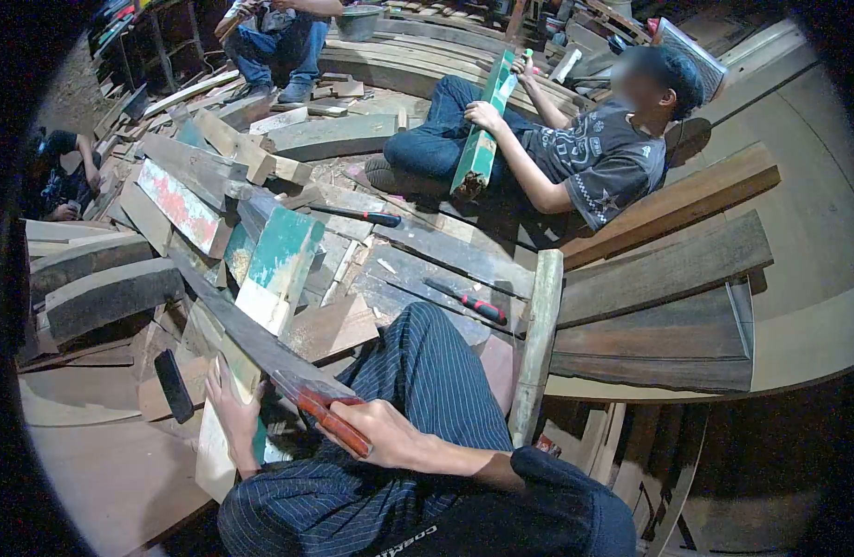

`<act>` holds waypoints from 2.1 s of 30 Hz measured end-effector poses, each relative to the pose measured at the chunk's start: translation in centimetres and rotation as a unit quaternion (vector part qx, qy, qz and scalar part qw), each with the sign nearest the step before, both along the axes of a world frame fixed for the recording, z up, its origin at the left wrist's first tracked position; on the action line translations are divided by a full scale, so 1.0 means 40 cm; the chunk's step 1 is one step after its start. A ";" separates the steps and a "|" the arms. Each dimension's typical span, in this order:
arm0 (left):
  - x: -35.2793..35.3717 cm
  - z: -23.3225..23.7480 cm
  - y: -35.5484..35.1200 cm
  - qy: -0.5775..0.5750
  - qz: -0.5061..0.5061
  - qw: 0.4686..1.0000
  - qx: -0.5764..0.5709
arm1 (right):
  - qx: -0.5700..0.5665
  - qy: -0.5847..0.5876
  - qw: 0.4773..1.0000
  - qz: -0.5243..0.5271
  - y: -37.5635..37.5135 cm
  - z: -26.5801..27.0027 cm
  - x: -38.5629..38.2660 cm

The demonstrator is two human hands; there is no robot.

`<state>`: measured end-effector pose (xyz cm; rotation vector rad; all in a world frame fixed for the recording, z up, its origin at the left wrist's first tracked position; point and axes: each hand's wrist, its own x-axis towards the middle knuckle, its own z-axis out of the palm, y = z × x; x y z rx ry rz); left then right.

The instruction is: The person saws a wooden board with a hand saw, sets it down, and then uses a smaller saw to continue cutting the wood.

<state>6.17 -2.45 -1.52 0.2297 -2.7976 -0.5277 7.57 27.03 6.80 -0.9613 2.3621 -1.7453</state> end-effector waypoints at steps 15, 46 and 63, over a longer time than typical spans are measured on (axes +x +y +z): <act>0.022 0.055 0.066 0.232 0.017 0.970 0.076 | -0.022 -0.039 0.999 -0.018 0.010 0.009 -0.009; 0.005 0.026 0.033 0.011 0.025 0.999 -0.033 | -0.004 -0.038 0.999 -0.035 0.012 0.007 -0.010; 0.008 0.011 0.017 0.067 0.034 0.997 -0.028 | -0.246 0.119 0.948 -0.162 -0.154 0.369 -0.173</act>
